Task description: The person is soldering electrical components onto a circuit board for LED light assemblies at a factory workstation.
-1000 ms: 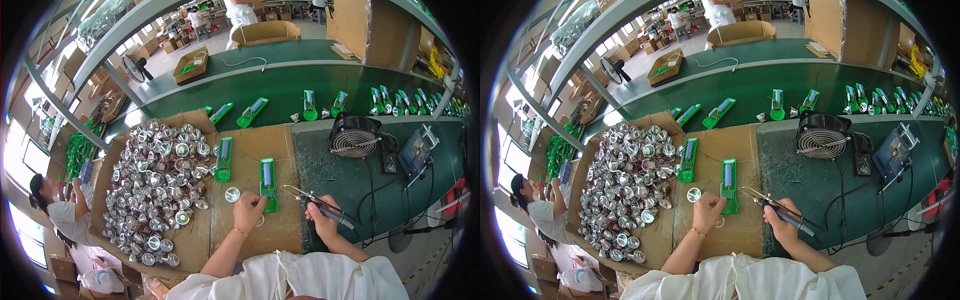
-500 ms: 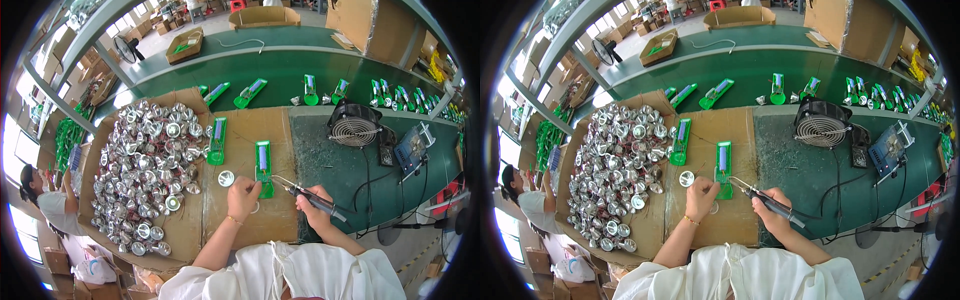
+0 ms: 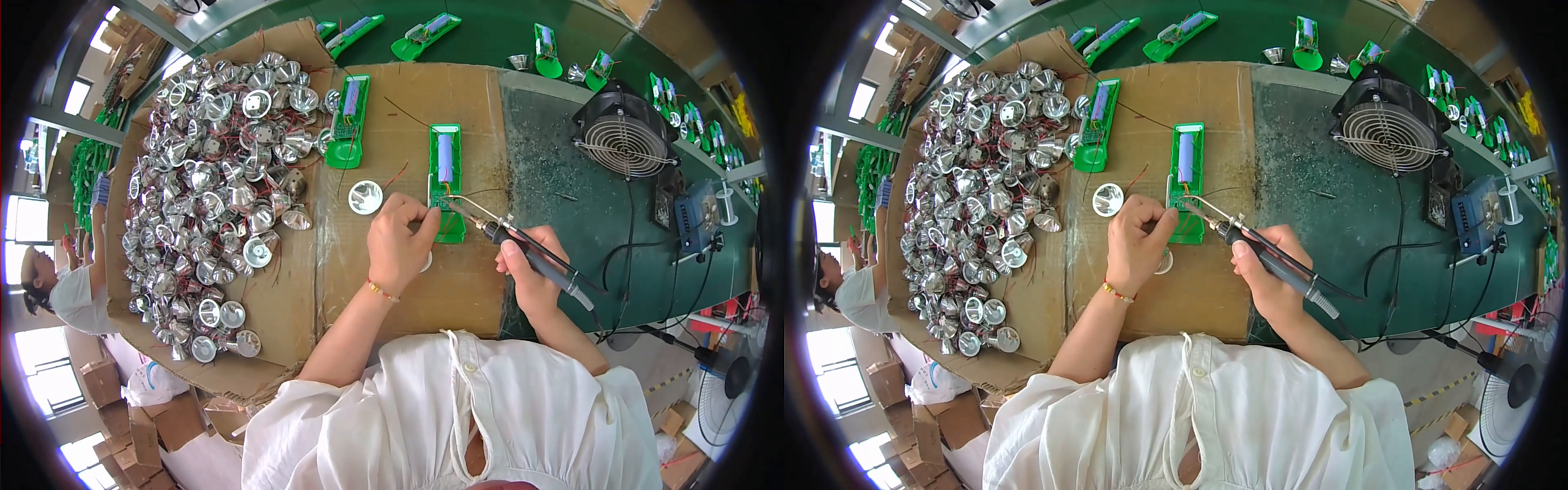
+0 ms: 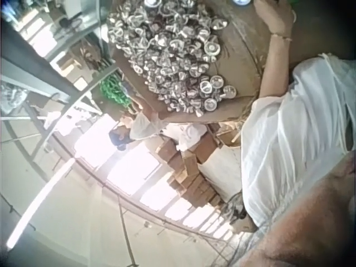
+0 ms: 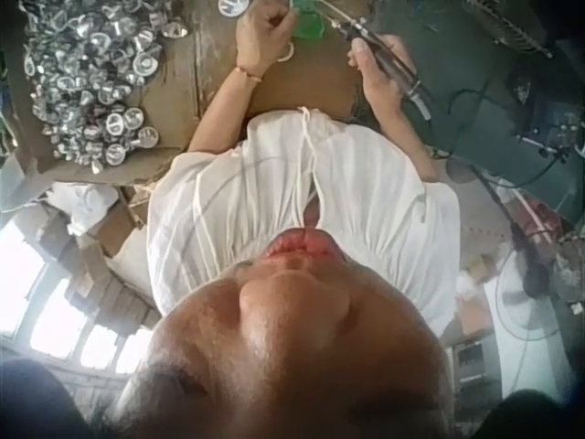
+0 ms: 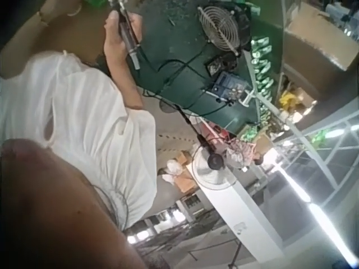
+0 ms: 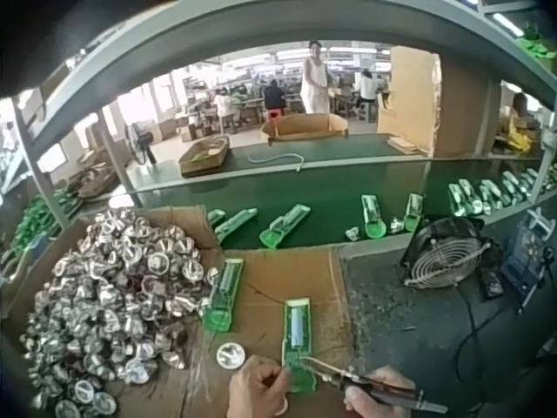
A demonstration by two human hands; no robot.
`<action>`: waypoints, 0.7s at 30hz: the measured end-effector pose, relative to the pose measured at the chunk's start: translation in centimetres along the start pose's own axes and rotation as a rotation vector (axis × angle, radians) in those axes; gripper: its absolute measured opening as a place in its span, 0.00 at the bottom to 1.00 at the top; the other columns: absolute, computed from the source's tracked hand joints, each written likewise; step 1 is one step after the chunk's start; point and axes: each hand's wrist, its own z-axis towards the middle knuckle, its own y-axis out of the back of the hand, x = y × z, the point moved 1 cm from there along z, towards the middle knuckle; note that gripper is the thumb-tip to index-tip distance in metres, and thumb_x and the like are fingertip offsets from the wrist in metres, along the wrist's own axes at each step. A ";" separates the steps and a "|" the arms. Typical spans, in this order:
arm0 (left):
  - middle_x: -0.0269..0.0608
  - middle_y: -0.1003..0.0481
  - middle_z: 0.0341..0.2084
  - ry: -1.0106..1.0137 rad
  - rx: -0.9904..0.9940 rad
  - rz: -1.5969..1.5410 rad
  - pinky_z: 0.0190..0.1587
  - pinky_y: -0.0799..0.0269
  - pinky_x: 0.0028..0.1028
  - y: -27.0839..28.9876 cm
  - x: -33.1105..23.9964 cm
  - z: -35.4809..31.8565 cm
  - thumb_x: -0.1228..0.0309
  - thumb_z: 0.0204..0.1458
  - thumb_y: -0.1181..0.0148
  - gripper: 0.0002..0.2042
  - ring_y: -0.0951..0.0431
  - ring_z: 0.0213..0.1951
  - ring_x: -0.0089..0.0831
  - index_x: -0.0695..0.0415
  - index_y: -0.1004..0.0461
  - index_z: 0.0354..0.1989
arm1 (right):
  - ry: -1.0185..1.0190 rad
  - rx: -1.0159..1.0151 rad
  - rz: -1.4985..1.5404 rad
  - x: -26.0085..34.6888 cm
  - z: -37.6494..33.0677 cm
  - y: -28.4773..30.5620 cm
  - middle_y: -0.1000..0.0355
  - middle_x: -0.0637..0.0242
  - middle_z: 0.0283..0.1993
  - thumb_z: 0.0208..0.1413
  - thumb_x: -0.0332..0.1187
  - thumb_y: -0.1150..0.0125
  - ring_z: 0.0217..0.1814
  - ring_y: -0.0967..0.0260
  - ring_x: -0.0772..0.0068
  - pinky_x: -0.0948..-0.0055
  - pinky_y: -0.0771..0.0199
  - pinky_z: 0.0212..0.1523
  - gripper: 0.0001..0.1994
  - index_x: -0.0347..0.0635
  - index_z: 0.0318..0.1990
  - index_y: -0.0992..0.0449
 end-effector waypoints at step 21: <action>0.40 0.29 0.22 0.073 -0.012 0.014 0.24 0.34 0.30 0.0 -0.6 0.2 0.71 0.42 0.41 0.08 0.28 0.21 0.35 0.61 0.27 0.17 | 0.127 -0.184 0.071 1.0 -0.8 2.1 0.31 0.59 0.24 0.53 0.26 0.45 0.22 0.32 0.77 0.79 0.29 0.24 0.09 0.32 0.37 0.37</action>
